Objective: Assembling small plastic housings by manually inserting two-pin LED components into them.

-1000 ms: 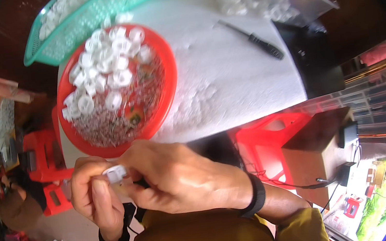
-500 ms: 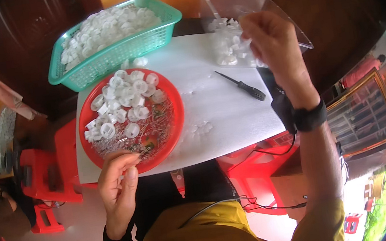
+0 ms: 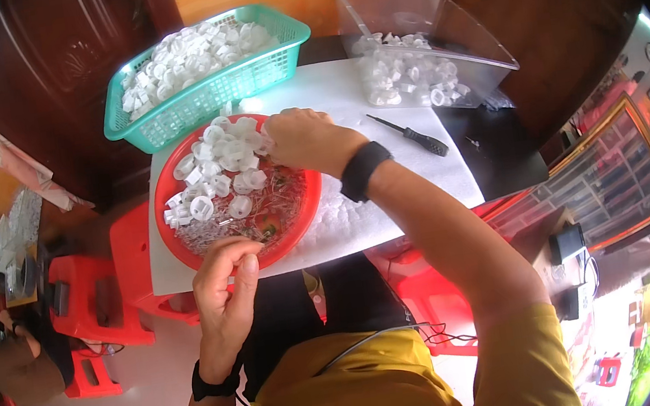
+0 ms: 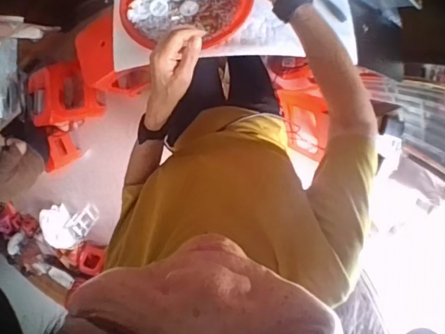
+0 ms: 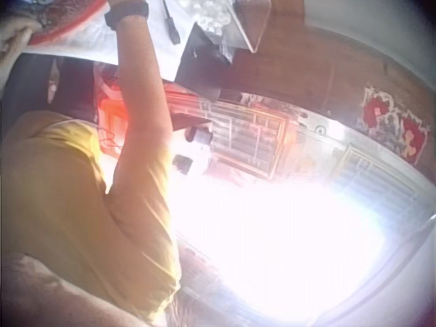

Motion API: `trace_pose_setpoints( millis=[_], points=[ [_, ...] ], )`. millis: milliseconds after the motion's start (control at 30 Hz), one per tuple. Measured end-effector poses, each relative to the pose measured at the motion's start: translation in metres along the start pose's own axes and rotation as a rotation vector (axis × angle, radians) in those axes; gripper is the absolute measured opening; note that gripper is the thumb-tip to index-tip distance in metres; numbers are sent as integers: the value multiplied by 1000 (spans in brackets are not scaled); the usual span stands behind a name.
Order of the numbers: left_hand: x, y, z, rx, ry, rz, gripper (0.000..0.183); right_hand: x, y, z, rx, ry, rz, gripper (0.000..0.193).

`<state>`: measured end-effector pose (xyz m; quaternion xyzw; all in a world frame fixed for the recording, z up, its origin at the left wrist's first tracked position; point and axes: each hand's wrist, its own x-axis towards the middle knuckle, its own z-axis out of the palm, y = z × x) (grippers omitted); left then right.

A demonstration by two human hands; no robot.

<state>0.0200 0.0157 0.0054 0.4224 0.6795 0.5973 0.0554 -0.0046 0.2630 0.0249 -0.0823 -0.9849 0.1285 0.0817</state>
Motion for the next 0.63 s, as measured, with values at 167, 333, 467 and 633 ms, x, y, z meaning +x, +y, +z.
trace_pose_setpoints(
  millis=[167,333,467,633],
  points=[
    [-2,-4,-2,30,51,45,12,-4,-14,2,-68,-17,44,22],
    [-3,-6,1,-14,29,25,14,-15,-19,6,-82,26,38,23],
    [-7,-9,-1,-41,18,-20,17,-27,-32,-1,-35,9,37,24],
    [-8,-8,-1,-1,11,-8,16,-29,-30,-4,42,-158,62,30]
  ],
)
